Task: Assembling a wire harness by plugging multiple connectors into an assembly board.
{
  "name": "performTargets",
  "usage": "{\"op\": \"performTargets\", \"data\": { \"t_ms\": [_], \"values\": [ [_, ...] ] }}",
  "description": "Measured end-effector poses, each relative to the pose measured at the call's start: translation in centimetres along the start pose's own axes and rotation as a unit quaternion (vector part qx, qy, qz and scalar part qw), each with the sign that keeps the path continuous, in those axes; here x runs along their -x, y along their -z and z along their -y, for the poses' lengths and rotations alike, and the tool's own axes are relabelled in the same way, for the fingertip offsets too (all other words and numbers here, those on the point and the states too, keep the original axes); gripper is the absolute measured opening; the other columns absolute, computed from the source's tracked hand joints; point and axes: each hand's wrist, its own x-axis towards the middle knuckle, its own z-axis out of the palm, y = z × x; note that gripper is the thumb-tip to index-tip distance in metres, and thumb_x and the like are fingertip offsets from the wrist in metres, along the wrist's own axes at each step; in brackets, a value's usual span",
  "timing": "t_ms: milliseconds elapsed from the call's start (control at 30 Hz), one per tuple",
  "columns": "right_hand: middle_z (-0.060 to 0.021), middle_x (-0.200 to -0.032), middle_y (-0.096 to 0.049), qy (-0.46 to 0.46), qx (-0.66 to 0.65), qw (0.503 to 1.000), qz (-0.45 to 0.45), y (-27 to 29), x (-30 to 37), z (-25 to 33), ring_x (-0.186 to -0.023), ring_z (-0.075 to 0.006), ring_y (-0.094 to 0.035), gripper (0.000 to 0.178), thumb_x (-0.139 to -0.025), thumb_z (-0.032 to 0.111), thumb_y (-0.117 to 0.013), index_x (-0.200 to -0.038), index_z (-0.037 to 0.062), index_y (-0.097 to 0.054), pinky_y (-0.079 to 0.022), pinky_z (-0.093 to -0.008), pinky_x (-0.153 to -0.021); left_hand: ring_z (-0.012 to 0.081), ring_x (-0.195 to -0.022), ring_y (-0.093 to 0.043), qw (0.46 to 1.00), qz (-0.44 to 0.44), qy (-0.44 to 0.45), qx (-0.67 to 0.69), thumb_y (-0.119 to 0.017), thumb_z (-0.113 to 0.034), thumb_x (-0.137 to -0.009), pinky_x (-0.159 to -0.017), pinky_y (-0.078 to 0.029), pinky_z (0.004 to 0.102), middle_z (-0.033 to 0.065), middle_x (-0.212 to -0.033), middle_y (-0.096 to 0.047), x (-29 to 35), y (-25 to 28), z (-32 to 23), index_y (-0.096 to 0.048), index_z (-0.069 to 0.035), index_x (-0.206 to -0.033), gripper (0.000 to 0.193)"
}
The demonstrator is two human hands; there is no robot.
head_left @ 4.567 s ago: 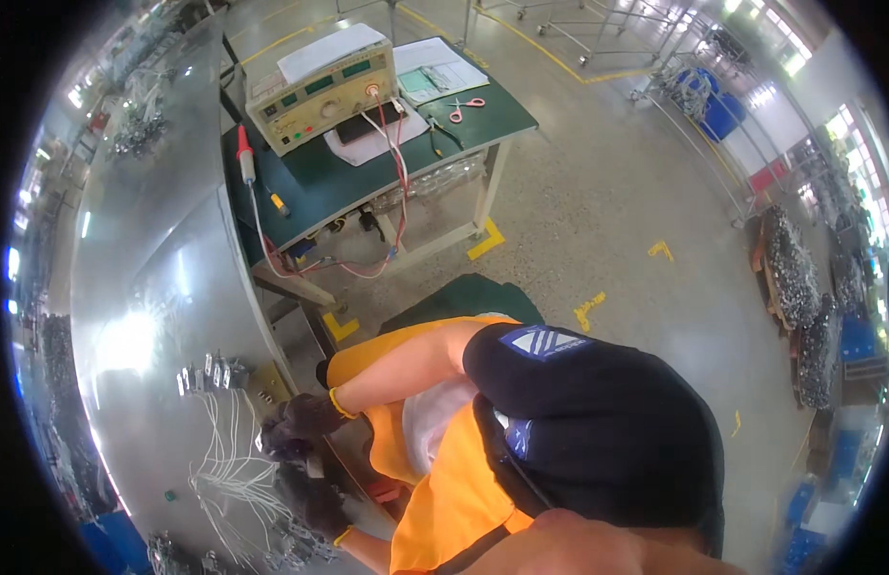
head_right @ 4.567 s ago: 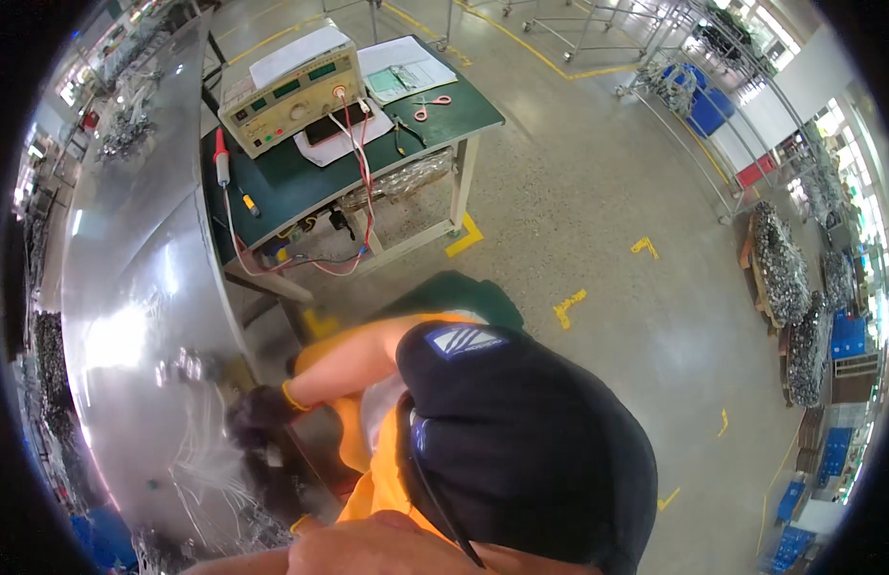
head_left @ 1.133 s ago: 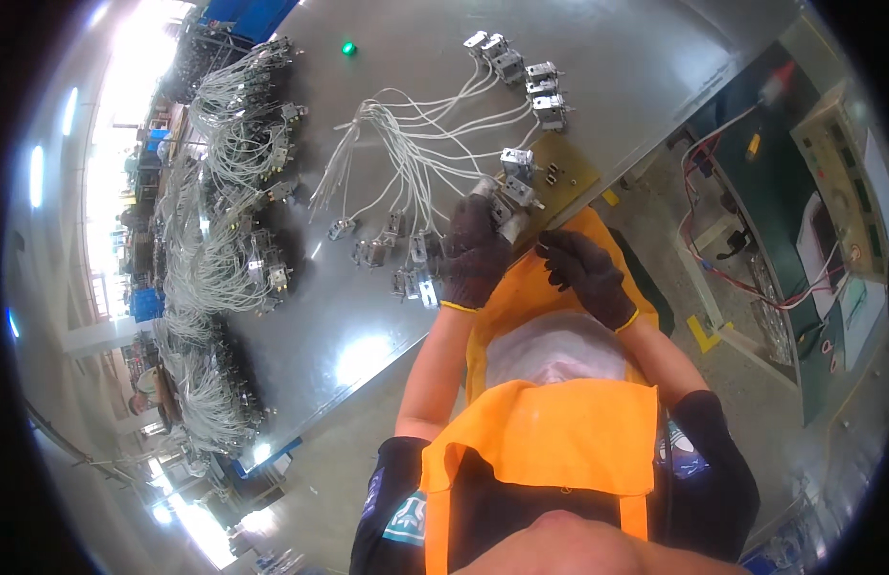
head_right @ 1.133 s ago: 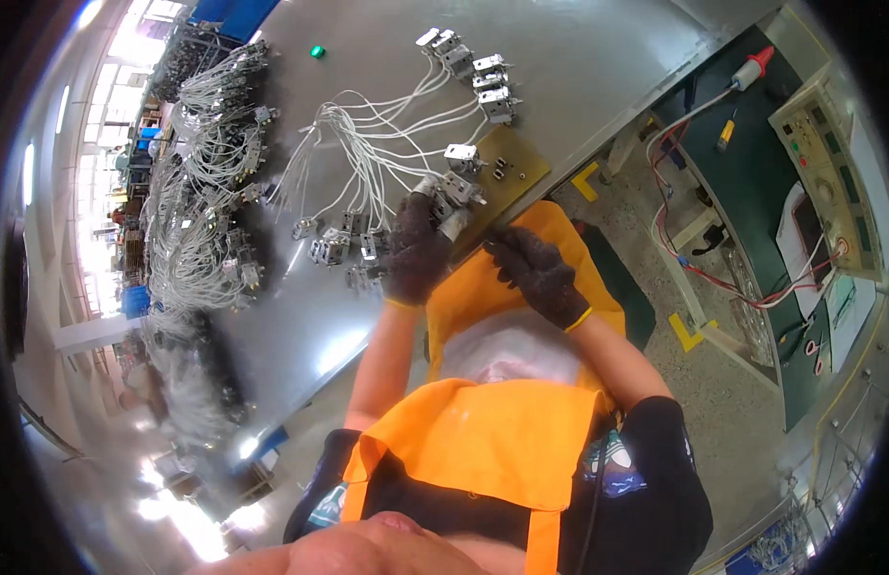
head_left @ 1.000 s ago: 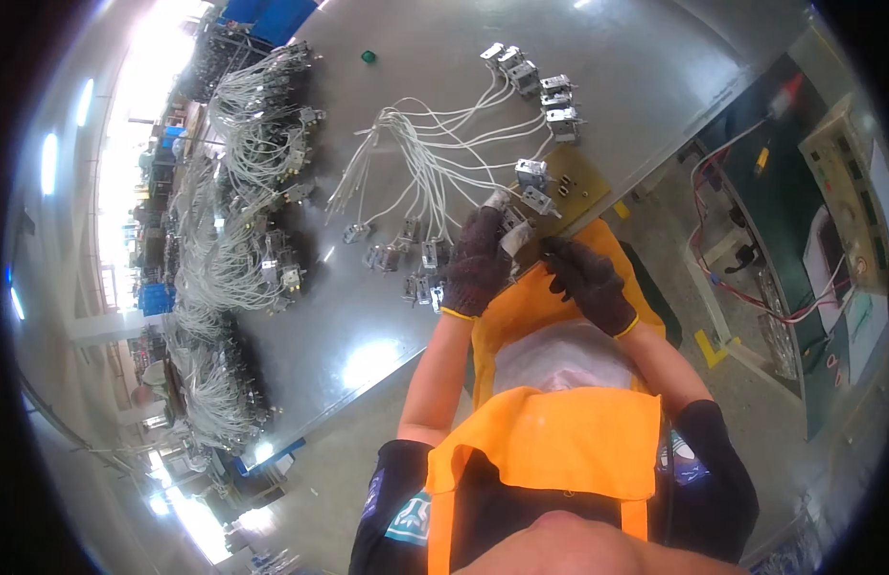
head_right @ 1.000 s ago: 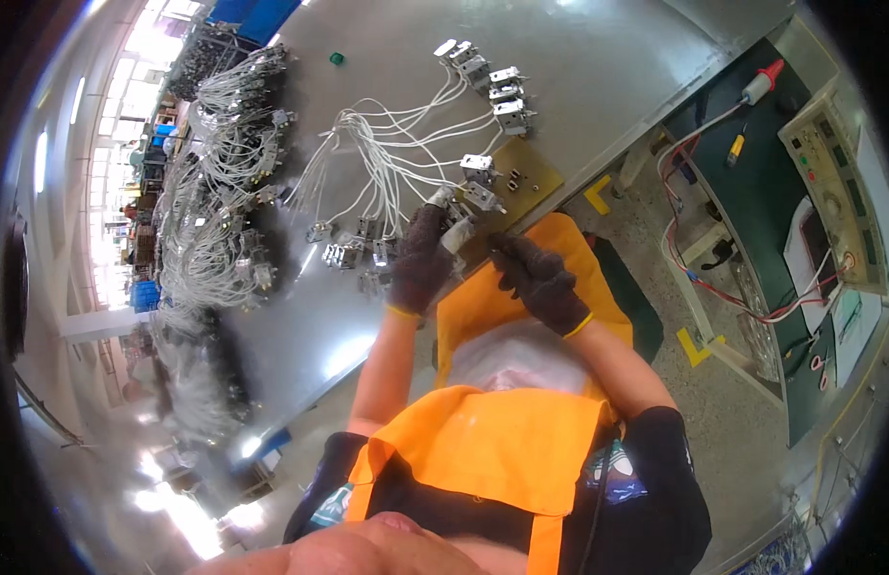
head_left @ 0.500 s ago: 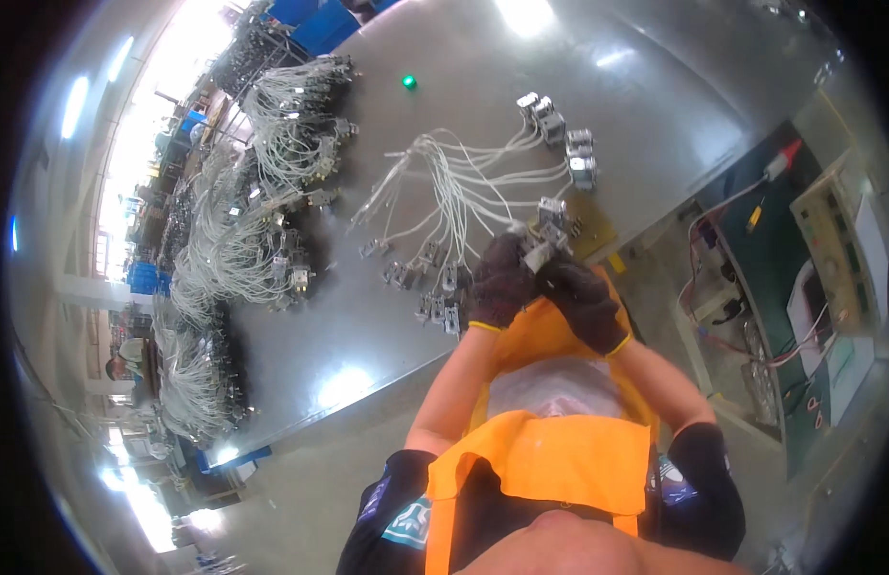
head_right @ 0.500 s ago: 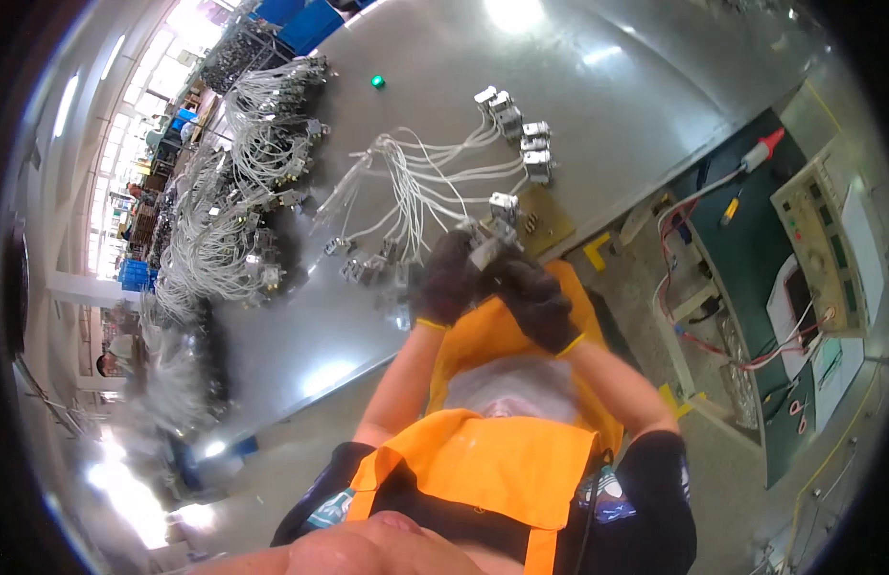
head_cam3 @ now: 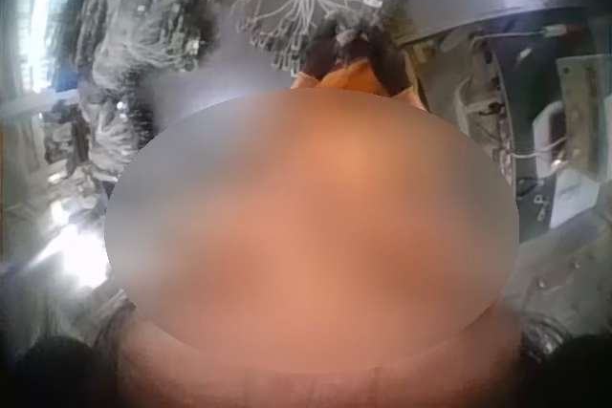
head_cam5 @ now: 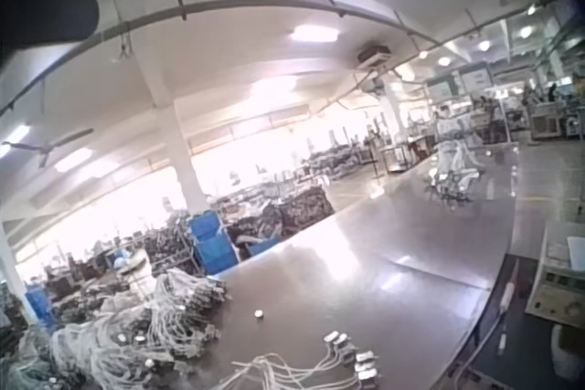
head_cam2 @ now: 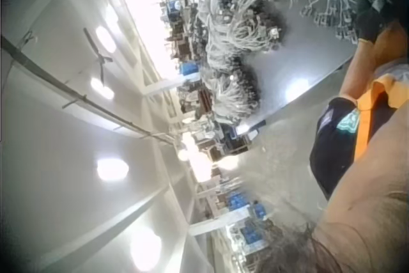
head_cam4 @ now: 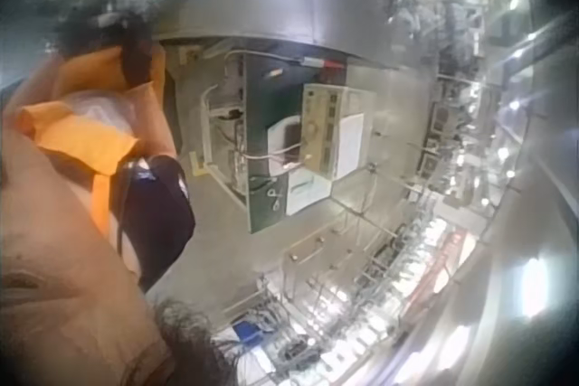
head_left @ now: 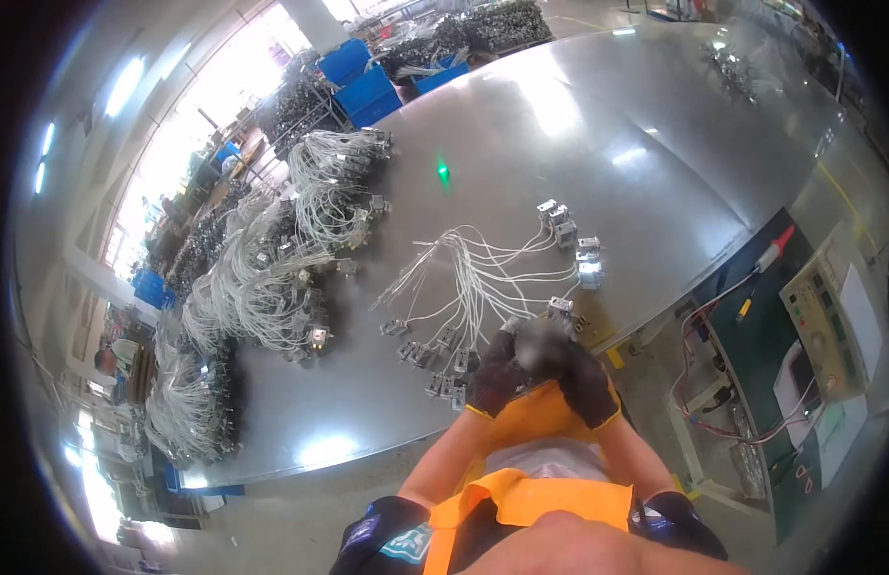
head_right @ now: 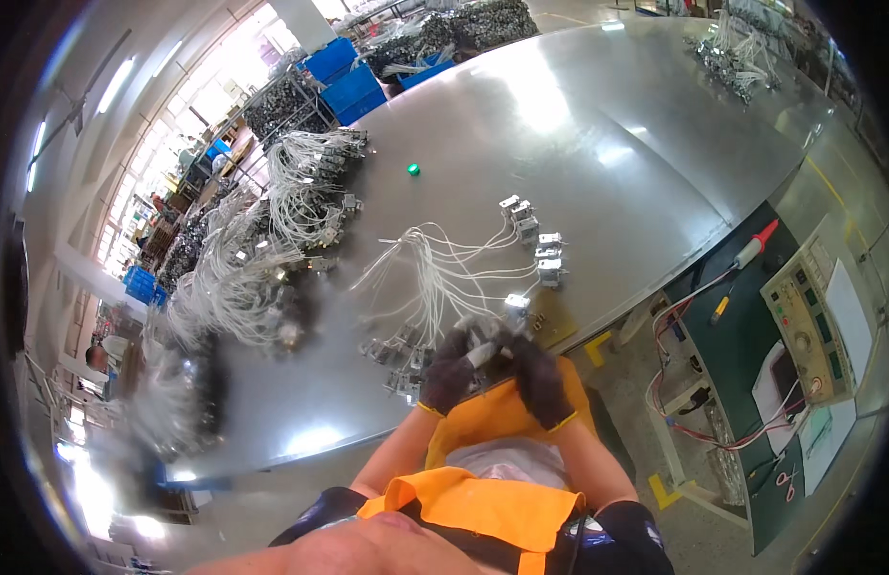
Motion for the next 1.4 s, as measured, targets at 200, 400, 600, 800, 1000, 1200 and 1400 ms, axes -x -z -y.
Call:
{"op": "performTargets", "data": {
  "t_ms": [200,400,600,800,1000,1200,1400],
  "values": [
    [-0.0078,-0.112,-0.064,-0.032,-0.109,0.990,-0.083,1.8,-3.7,-0.3,-0.098,-0.0141,-0.061,0.034,-0.100,0.020,-0.052,-0.129,0.0033,-0.058,-0.051,-0.0279,-0.085,0.0285,-0.104,-0.061,0.936,-0.040,-0.078,-0.340,-0.070,-0.025,-0.089,-0.092,-0.048,0.0376,0.0181,-0.116,-0.061,-1.2,-1.3,1.8,-0.042,0.000,-0.140,0.063],
    [-0.0089,-0.099,-0.069,-0.264,-0.202,0.942,-0.051,2.8,0.5,5.8,-0.075,-0.0118,-0.065,0.036,-0.099,0.018,-0.056,-0.132,0.0046,-0.053,-0.055,-0.0268,-0.066,0.0258,-0.109,-0.060,0.932,-0.003,-0.097,-0.350,-0.070,-0.021,-0.090,-0.094,-0.048,0.0351,0.0185,-0.126,-0.058,-1.5,-0.7,1.1,-0.044,0.000,-0.139,0.060],
    [-0.0039,-0.096,-0.069,-0.171,-0.124,0.977,0.003,0.3,2.2,6.0,-0.063,-0.0109,-0.062,0.022,-0.099,0.024,-0.056,-0.111,0.0078,-0.064,-0.050,-0.0272,-0.055,0.0219,-0.108,-0.058,0.938,-0.005,-0.131,-0.320,-0.065,-0.024,-0.094,-0.093,-0.047,0.0334,0.0137,-0.121,-0.059,-1.4,0.0,2.1,-0.044,0.000,-0.139,0.055],
    [-0.0047,-0.090,-0.070,-0.135,-0.245,0.956,-0.090,-2.3,2.4,4.4,-0.068,-0.0093,-0.064,0.020,-0.099,0.017,-0.059,-0.111,0.0033,-0.067,-0.051,-0.0236,-0.056,0.0176,-0.101,-0.057,0.975,-0.018,-0.003,-0.224,-0.067,-0.026,-0.092,-0.091,-0.047,0.0318,0.0106,-0.113,-0.060,-1.1,-1.7,-1.2,-0.047,0.000,-0.137,0.055],
    [-0.0055,-0.091,-0.069,-0.098,-0.138,0.984,-0.052,-1.6,1.4,3.5,-0.077,-0.0140,-0.065,0.013,-0.094,0.015,-0.062,-0.102,0.0088,-0.070,-0.051,-0.0303,-0.066,0.0231,-0.102,-0.060,0.946,-0.047,-0.077,-0.311,-0.069,-0.030,-0.090,-0.092,-0.047,0.0343,0.0157,-0.112,-0.061,-1.8,-1.0,0.8,-0.051,0.001,-0.134,0.057],
    [-0.0075,-0.097,-0.067,0.224,0.364,0.904,0.025,0.8,-0.4,6.6,-0.094,-0.0264,-0.064,0.016,-0.086,0.007,-0.060,-0.099,0.0092,-0.070,-0.050,-0.0404,-0.077,0.0278,-0.105,-0.060,0.969,-0.035,-0.001,-0.245,-0.067,-0.032,-0.090,-0.094,-0.046,0.0374,0.0185,-0.116,-0.061,-1.5,-1.5,-0.8,-0.052,0.000,-0.133,0.056],
    [-0.0036,-0.082,-0.060,-0.016,-0.062,0.994,-0.094,-1.8,1.0,4.3,-0.071,-0.0268,-0.061,0.013,-0.083,0.005,-0.061,-0.092,0.0125,-0.066,-0.046,-0.0327,-0.058,0.0258,-0.105,-0.060,0.951,-0.016,-0.045,-0.305,-0.068,-0.031,-0.090,-0.093,-0.046,0.0362,0.0174,-0.113,-0.062,-1.8,-1.6,-0.2,-0.052,0.000,-0.133,0.055]
  ]
}}
